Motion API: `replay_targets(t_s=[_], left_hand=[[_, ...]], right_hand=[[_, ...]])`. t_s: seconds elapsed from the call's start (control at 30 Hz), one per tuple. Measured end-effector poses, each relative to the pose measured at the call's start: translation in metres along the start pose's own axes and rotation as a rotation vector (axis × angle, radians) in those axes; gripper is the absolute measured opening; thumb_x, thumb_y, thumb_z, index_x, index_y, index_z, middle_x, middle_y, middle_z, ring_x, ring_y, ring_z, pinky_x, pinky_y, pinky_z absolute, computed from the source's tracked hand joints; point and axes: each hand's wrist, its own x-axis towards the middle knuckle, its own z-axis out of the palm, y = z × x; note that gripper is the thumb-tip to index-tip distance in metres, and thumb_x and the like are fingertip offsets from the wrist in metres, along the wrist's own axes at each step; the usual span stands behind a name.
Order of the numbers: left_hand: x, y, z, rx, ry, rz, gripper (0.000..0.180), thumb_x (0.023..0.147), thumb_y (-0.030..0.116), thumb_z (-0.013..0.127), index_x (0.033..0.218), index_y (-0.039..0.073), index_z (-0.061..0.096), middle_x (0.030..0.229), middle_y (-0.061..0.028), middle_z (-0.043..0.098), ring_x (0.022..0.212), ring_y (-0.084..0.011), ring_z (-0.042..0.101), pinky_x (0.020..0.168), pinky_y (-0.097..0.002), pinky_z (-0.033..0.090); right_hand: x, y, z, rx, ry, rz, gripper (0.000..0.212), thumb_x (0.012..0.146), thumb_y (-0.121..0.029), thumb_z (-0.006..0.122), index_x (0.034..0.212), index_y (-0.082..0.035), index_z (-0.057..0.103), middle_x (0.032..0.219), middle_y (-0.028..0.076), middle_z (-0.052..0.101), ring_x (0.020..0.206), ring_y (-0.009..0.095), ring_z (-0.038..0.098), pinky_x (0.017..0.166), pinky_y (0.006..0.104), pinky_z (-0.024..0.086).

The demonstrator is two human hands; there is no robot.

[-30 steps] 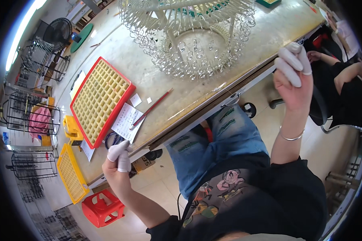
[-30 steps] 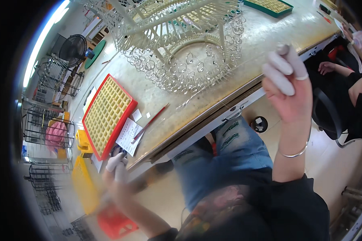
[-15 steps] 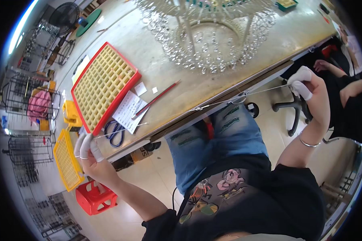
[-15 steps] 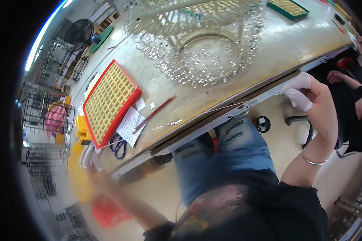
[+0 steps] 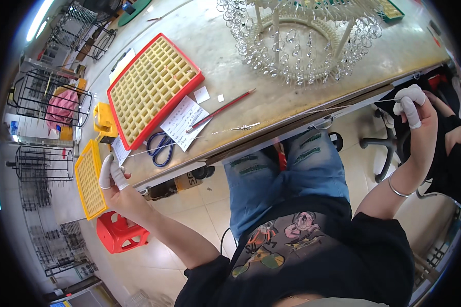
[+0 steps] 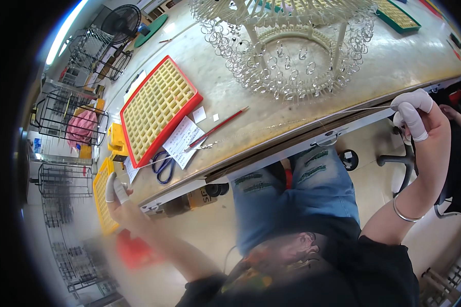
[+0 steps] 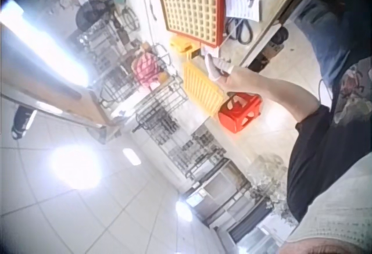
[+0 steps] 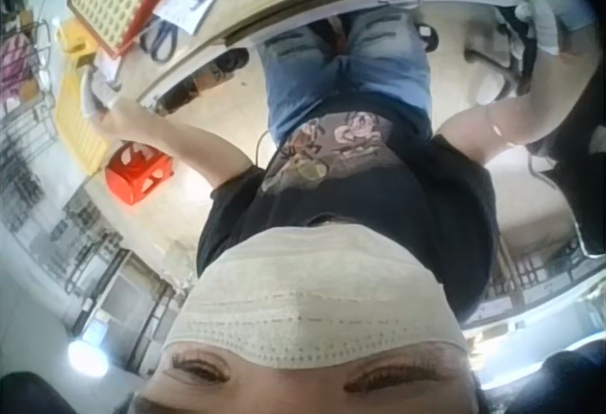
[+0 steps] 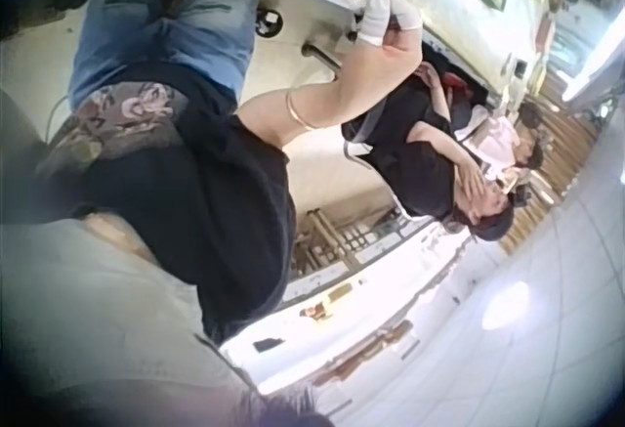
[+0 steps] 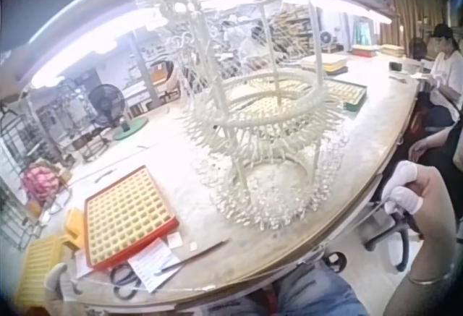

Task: The person assembles a crystal chandelier by hand, wearing white gloves. They repeatedly pick up small crystal components from a tray, thread them onto wires, and attach them to the hanging metal frame. The process involves precise hand manipulation to secure each piece onto the structure.

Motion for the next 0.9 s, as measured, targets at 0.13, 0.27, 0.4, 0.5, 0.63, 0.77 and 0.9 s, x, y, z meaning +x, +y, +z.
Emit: replay_targets(t_s=[0.13,0.27,0.4,0.5,0.63,0.77,0.9], left_hand=[[0.002,-0.003,-0.001,-0.07,-0.013,0.018,0.019,0.088,0.011,0.059,0.103,0.001,0.065,0.079,-0.0014,0.06,0.065,-0.006,0.048,0.059,-0.0204,0.04],[0.003,0.005,0.003,-0.05,0.005,-0.001,0.019,0.088,0.011,0.059,0.103,0.001,0.065,0.078,-0.0017,0.059,0.066,-0.0057,0.049,0.058,-0.0199,0.04],[0.005,0.007,0.005,-0.076,0.001,0.003,0.018,0.089,0.011,0.058,0.103,0.001,0.064,0.076,-0.0019,0.058,0.065,-0.0059,0.049,0.058,-0.0197,0.04],[0.006,0.007,0.005,-0.094,-0.016,-0.002,0.018,0.089,0.009,0.057,0.102,0.001,0.064,0.074,-0.0018,0.058,0.064,-0.0062,0.049,0.057,-0.0197,0.04],[0.006,0.007,0.006,-0.132,-0.019,-0.025,0.017,0.089,0.008,0.056,0.102,0.0,0.064,0.071,-0.0017,0.057,0.062,-0.0066,0.049,0.057,-0.0195,0.04],[0.006,0.009,0.008,-0.13,-0.01,-0.044,0.018,0.089,0.008,0.055,0.102,0.0,0.064,0.07,-0.0016,0.056,0.061,-0.0067,0.049,0.056,-0.0191,0.04],[0.004,0.011,0.012,-0.141,-0.019,-0.044,0.018,0.09,0.008,0.054,0.103,-0.002,0.063,0.071,-0.0024,0.057,0.061,-0.007,0.05,0.056,-0.0199,0.041]], right_hand=[[0.0,-0.002,0.0,0.011,0.031,0.0,0.012,0.088,-0.013,0.058,0.09,-0.001,0.061,0.072,-0.002,0.054,0.061,0.003,0.044,0.054,0.0163,0.032],[0.001,-0.004,0.004,0.037,0.073,-0.034,0.012,0.088,-0.013,0.059,0.091,-0.002,0.062,0.072,-0.002,0.054,0.062,0.003,0.045,0.056,0.0165,0.033],[0.002,-0.001,-0.001,0.046,0.074,-0.01,0.012,0.088,-0.012,0.058,0.094,-0.002,0.062,0.072,-0.002,0.055,0.063,0.004,0.046,0.057,0.0172,0.033],[0.003,-0.001,-0.001,0.066,0.072,-0.008,0.013,0.089,-0.012,0.057,0.095,-0.002,0.062,0.071,-0.002,0.055,0.063,0.004,0.046,0.056,0.0174,0.033],[0.003,-0.001,0.001,0.067,0.078,-0.006,0.013,0.09,-0.012,0.056,0.095,-0.002,0.061,0.069,-0.001,0.055,0.059,0.004,0.047,0.051,0.0168,0.032],[0.003,-0.004,0.002,0.144,0.034,0.017,0.014,0.09,-0.013,0.055,0.095,-0.001,0.061,0.065,0.001,0.056,0.053,0.006,0.048,0.046,0.0172,0.032],[0.002,-0.003,0.009,0.19,0.124,0.004,0.016,0.091,-0.014,0.054,0.096,0.001,0.061,0.069,0.004,0.06,0.057,0.009,0.055,0.048,0.018,0.038]])
